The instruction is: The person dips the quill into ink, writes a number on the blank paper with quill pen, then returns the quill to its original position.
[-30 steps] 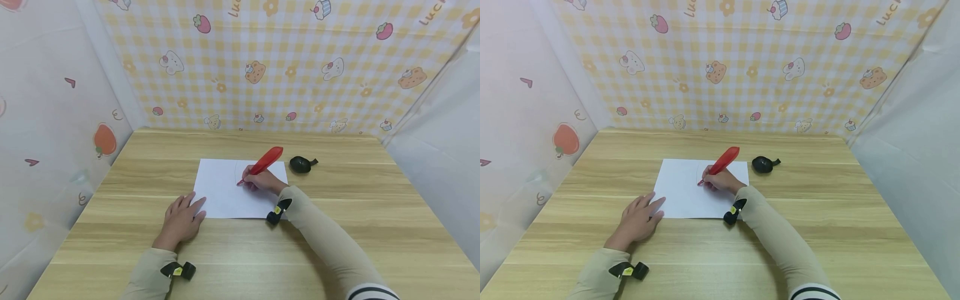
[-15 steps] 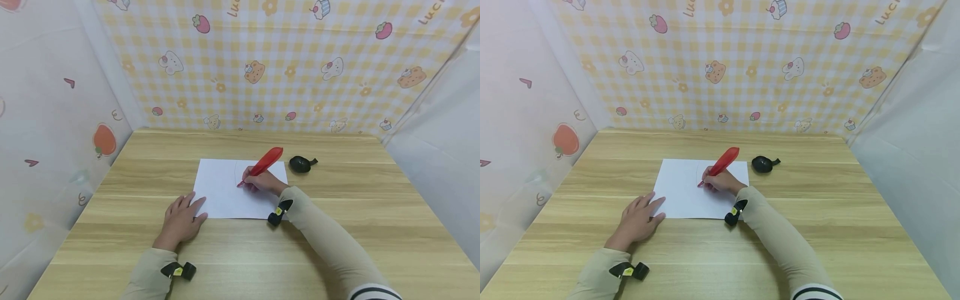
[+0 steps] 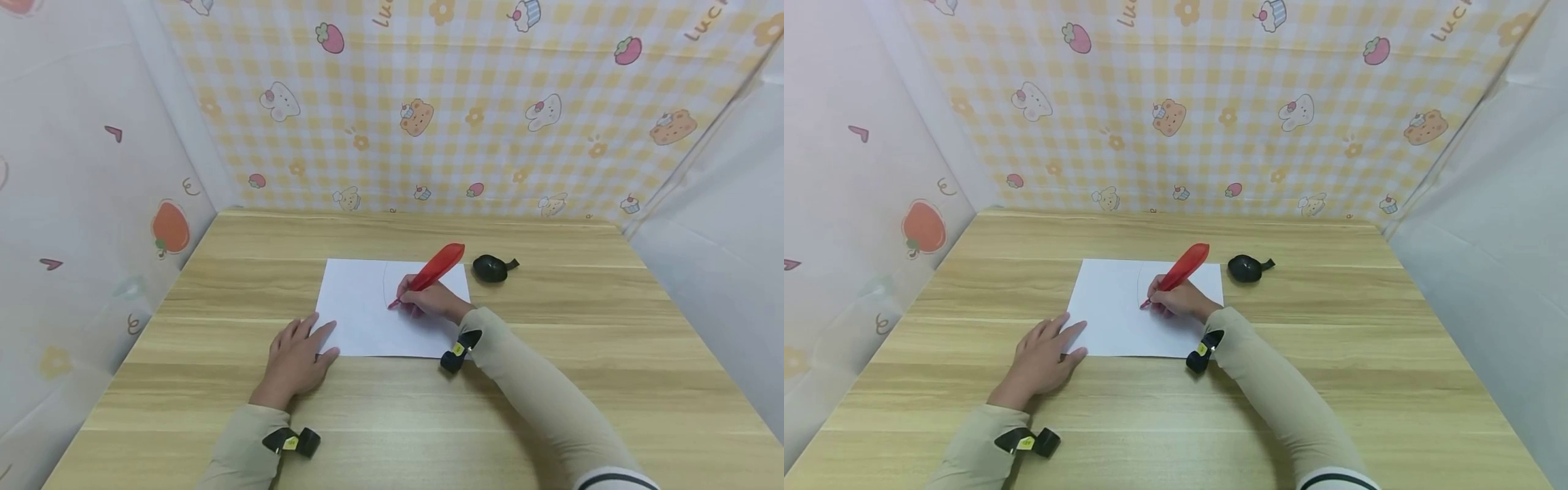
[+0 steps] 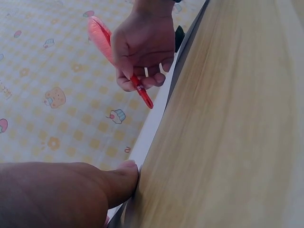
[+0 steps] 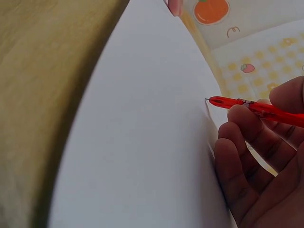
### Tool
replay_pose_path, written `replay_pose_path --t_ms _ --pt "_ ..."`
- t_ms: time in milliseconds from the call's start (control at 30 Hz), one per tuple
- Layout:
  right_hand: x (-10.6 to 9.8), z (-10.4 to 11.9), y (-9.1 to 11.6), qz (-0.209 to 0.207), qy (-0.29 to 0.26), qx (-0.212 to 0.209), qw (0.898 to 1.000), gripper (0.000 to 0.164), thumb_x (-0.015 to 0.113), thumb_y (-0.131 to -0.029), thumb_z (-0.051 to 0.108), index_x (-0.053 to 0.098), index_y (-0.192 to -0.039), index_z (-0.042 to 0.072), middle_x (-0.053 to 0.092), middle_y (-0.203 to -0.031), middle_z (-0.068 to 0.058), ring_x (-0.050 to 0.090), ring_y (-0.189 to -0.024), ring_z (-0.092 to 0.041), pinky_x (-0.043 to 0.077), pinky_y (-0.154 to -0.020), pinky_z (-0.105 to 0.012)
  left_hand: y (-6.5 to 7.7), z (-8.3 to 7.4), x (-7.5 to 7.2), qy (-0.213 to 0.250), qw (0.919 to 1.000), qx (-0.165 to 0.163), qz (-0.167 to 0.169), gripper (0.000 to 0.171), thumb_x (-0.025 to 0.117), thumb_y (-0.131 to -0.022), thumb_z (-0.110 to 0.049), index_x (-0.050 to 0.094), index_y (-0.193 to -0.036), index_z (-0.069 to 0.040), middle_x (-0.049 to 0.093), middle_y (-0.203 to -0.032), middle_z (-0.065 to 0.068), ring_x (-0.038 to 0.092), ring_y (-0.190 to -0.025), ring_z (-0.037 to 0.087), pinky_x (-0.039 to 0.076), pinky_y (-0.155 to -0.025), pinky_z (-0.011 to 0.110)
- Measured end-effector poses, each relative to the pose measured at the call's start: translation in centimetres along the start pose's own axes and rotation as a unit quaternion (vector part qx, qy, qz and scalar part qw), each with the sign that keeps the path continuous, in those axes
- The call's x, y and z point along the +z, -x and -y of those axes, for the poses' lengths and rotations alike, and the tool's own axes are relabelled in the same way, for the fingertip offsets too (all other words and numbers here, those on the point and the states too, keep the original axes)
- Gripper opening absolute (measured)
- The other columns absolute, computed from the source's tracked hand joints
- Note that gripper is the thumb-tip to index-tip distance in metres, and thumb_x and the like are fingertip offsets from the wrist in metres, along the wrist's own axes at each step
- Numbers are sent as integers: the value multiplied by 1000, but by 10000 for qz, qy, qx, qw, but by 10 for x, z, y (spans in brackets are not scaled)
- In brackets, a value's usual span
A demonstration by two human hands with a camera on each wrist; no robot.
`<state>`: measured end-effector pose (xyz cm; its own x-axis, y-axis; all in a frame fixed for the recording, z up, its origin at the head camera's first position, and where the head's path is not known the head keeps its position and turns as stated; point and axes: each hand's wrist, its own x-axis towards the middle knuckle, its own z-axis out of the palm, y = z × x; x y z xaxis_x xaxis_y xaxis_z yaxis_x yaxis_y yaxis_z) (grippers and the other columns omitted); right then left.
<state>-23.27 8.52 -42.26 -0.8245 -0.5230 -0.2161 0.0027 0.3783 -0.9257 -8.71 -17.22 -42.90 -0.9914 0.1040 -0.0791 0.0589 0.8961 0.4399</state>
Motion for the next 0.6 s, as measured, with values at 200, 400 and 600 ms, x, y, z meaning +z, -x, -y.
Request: replay_pose_path --t_ms 200,400,600 --pt "1 0 4 32 79 -24 10000 8 58 -91 8 61 -94 2 63 -81 -12 56 -69 -19 50 -59 -27 0 0 0 6 10000 -9 17 52 56 -97 -31 47 -145 -12 27 -154 21 14 -140 48 9 -108 65" --pt "1 0 8 127 103 -107 9998 6 57 -89 7 60 -91 3 62 -77 -9 56 -68 -19 50 -59 -27 0 0 0 -3 10000 -31 37 52 56 -97 -31 46 -145 -12 26 -155 21 14 -140 48 9 -108 65" --pt "0 -2 10 186 164 -197 9995 7 57 -90 7 61 -94 2 63 -80 -13 56 -69 -20 50 -59 -28 0 1 0 -12 10000 -1 30 52 56 -97 -31 47 -145 -13 26 -155 21 14 -139 48 9 -108 65"
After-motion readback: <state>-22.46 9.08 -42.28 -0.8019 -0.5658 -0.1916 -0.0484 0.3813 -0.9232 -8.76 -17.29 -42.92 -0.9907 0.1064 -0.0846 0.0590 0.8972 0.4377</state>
